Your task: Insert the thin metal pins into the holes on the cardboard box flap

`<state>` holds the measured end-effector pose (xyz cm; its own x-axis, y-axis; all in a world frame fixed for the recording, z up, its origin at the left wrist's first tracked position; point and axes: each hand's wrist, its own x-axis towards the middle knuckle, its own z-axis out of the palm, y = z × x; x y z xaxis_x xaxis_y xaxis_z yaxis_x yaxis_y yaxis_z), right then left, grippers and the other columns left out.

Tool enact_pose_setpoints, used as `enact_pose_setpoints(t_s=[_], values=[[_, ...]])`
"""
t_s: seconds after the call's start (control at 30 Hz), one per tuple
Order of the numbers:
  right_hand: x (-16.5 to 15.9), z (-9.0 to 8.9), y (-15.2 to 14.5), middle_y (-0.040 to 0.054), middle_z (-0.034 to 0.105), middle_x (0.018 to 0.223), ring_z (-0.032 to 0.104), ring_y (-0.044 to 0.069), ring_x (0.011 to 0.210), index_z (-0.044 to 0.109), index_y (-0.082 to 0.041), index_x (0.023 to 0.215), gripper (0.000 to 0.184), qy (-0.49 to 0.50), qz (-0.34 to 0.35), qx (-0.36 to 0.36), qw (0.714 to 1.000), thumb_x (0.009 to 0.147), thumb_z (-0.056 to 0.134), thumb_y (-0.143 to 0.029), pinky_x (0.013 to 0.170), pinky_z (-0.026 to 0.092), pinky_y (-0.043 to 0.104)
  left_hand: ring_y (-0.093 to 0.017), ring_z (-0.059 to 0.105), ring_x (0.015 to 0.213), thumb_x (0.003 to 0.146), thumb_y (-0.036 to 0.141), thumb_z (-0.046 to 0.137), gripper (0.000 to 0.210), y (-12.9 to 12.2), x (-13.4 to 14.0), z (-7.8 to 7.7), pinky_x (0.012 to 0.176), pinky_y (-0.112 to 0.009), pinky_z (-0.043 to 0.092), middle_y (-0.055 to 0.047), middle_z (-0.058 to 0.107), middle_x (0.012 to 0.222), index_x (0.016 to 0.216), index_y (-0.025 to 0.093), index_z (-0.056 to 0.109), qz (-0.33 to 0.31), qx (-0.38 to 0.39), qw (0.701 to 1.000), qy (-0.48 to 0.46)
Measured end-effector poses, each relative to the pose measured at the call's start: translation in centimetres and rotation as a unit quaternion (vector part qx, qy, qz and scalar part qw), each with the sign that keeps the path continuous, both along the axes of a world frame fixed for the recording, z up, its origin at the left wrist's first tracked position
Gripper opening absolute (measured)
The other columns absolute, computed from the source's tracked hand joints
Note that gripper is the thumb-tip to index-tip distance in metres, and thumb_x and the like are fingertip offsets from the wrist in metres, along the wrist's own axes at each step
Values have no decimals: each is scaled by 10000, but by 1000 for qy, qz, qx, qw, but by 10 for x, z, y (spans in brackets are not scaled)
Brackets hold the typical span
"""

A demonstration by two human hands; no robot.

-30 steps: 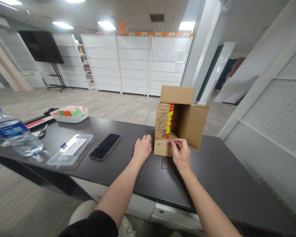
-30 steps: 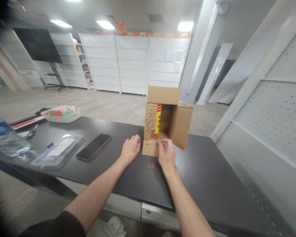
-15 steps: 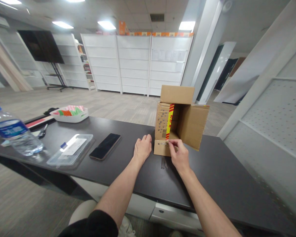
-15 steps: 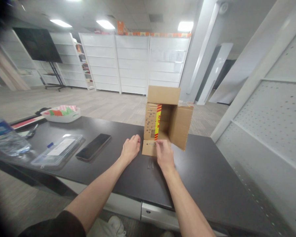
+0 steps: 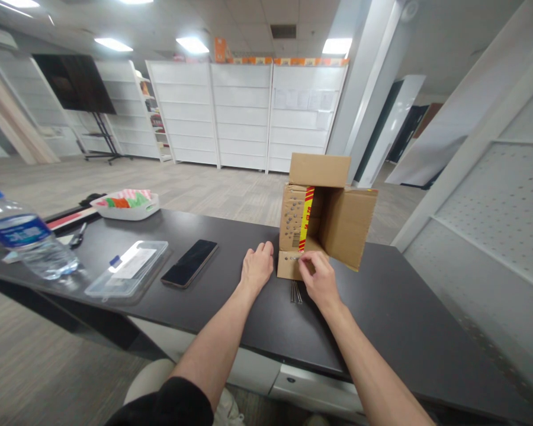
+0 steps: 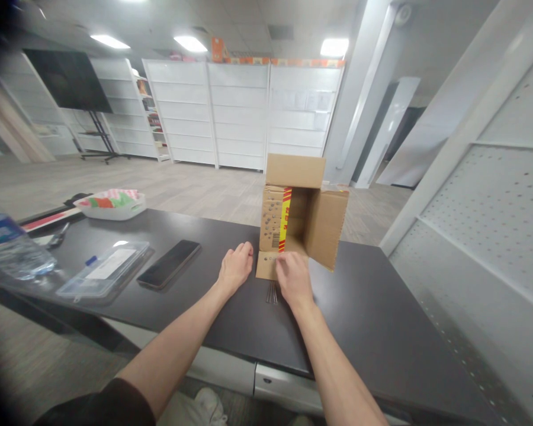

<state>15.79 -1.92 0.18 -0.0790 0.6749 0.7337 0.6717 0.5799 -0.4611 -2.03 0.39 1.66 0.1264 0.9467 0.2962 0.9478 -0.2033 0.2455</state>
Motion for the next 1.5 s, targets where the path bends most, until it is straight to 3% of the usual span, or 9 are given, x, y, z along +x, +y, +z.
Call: enact_pose_setpoints(t_s=[0.6, 1.5], values=[[1, -4, 2, 49, 612, 855, 546, 219, 826, 572, -216, 830, 99, -48, -74, -22, 996, 865, 491, -262, 747, 373, 353, -179, 576, 907, 908, 161, 357, 196, -1, 1, 3, 847, -322, 374, -59, 594, 1049, 1011, 225, 512, -2, -10, 1000, -3], [1, -3, -1, 30, 614, 886, 529, 195, 868, 616, -208, 855, 130, -83, -122, -56, 987, 885, 498, -256, 752, 285, 316, -176, 573, 899, 911, 168, 368, 178, 2, 0, -2, 836, -317, 366, -62, 590, 1041, 1009, 221, 506, -2, -2, 1000, 2]])
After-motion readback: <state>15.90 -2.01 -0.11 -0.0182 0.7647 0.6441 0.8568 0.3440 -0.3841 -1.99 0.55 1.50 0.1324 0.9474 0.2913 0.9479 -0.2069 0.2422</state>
